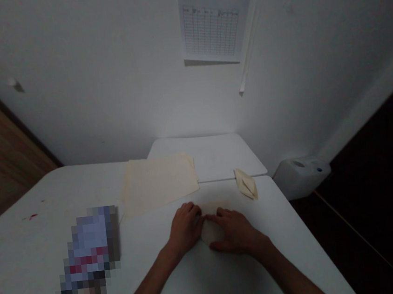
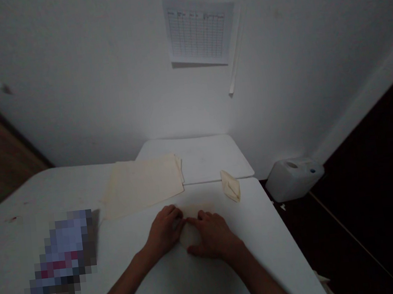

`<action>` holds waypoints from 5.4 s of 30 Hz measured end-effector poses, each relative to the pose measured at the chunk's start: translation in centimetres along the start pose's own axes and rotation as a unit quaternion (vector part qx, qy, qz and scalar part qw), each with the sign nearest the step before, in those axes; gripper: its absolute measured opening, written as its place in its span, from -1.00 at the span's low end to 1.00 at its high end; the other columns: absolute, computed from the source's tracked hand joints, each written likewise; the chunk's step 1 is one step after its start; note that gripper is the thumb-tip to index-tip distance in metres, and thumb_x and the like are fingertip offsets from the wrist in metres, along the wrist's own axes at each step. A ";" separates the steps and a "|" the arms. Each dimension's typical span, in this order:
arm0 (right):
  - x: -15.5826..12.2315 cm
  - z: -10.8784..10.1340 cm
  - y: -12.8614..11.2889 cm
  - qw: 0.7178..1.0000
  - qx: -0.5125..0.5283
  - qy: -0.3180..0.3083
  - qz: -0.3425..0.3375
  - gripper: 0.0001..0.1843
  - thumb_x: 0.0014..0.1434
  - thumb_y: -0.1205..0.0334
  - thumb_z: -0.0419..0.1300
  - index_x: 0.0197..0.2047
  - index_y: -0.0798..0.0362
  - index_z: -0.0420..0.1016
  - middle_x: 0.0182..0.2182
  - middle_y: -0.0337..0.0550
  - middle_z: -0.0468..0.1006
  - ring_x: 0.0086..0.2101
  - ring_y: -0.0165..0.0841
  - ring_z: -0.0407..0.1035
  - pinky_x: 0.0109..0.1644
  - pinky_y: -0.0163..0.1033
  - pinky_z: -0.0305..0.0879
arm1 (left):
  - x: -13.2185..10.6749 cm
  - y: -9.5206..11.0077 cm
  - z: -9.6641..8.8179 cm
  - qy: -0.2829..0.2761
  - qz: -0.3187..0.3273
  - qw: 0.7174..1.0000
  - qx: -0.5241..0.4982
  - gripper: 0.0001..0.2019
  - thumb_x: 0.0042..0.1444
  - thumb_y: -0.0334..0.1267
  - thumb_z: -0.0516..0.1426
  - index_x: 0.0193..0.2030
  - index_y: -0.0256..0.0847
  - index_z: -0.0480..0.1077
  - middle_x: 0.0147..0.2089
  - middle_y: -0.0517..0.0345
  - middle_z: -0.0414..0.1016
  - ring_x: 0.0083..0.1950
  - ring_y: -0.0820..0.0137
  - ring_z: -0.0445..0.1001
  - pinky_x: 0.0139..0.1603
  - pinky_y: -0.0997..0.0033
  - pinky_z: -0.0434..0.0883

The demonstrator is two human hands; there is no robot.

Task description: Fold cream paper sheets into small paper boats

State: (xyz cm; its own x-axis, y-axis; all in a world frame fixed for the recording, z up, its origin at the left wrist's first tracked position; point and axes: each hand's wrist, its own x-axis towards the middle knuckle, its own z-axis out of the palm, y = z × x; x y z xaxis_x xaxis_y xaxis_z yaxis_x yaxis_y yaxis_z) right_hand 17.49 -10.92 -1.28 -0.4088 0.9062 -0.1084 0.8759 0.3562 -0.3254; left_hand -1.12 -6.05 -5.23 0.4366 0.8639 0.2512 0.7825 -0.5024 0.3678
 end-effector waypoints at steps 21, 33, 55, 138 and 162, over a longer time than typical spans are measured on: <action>0.1 0.3 0.3 1.000 0.012 0.004 0.002 -0.15 -0.05 -0.16 0.29 0.28 -0.12 0.21 -0.01 -0.05 0.40 -0.05 -0.11 0.36 0.06 -0.08 0.21 | -6.6 0.3 -1.5 -0.040 0.174 0.984 0.005 -0.64 0.18 -0.44 -0.02 0.02 -0.04 0.45 -0.27 0.02 0.36 -0.20 0.23 0.29 -0.15 0.16 0.31; 0.0 0.3 0.4 1.000 0.014 0.009 0.001 -0.16 0.00 -0.30 0.21 0.27 -0.09 0.22 0.00 -0.01 0.39 -0.07 -0.11 0.35 0.04 -0.07 0.21 | -6.6 0.9 -1.8 -0.073 0.165 0.984 0.007 -0.63 0.15 -0.41 0.04 0.02 0.05 0.46 -0.33 0.08 0.35 -0.22 0.22 0.30 -0.16 0.16 0.31; 0.0 0.3 0.4 1.000 0.026 -0.004 0.000 -0.14 -0.05 -0.14 0.29 0.29 -0.10 0.20 0.00 -0.04 0.39 -0.07 -0.11 0.34 0.06 -0.08 0.19 | -5.4 -3.4 -1.7 0.035 0.018 0.989 0.145 -0.66 0.19 -0.34 0.01 0.00 -0.11 0.52 -0.20 -0.02 0.57 -0.06 0.10 0.47 0.00 -0.01 0.39; -1.4 3.0 -3.8 0.993 -0.040 0.085 -0.075 -0.68 0.27 0.22 0.01 0.07 -0.08 0.37 -0.17 -0.11 0.36 -0.14 -0.23 0.19 -0.03 -0.11 0.08 | -5.4 -3.1 -1.5 0.075 0.141 0.987 0.014 -0.70 0.11 -0.46 0.02 -0.09 -0.18 0.48 -0.07 -0.05 0.46 -0.03 0.20 0.43 -0.04 0.12 0.44; -5.4 6.6 -2.5 0.983 -0.013 0.177 -0.036 -0.75 0.23 0.31 0.08 -0.03 -0.09 0.42 -0.25 -0.13 0.40 -0.20 -0.23 0.23 -0.06 -0.08 0.17 | -3.7 -1.0 0.9 0.055 0.125 0.991 0.011 -0.90 0.19 -0.43 0.09 -0.23 -0.25 0.43 -0.14 -0.01 0.42 -0.08 0.24 0.37 -0.05 0.21 0.41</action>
State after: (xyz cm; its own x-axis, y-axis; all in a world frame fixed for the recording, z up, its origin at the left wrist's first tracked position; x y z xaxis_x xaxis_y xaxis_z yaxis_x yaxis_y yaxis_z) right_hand 15.83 -18.16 -6.09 -0.3584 0.8996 0.2494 0.8567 0.4231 -0.2950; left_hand -3.13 -8.70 -7.31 0.5680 0.7031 0.4277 0.6657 -0.6981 0.2635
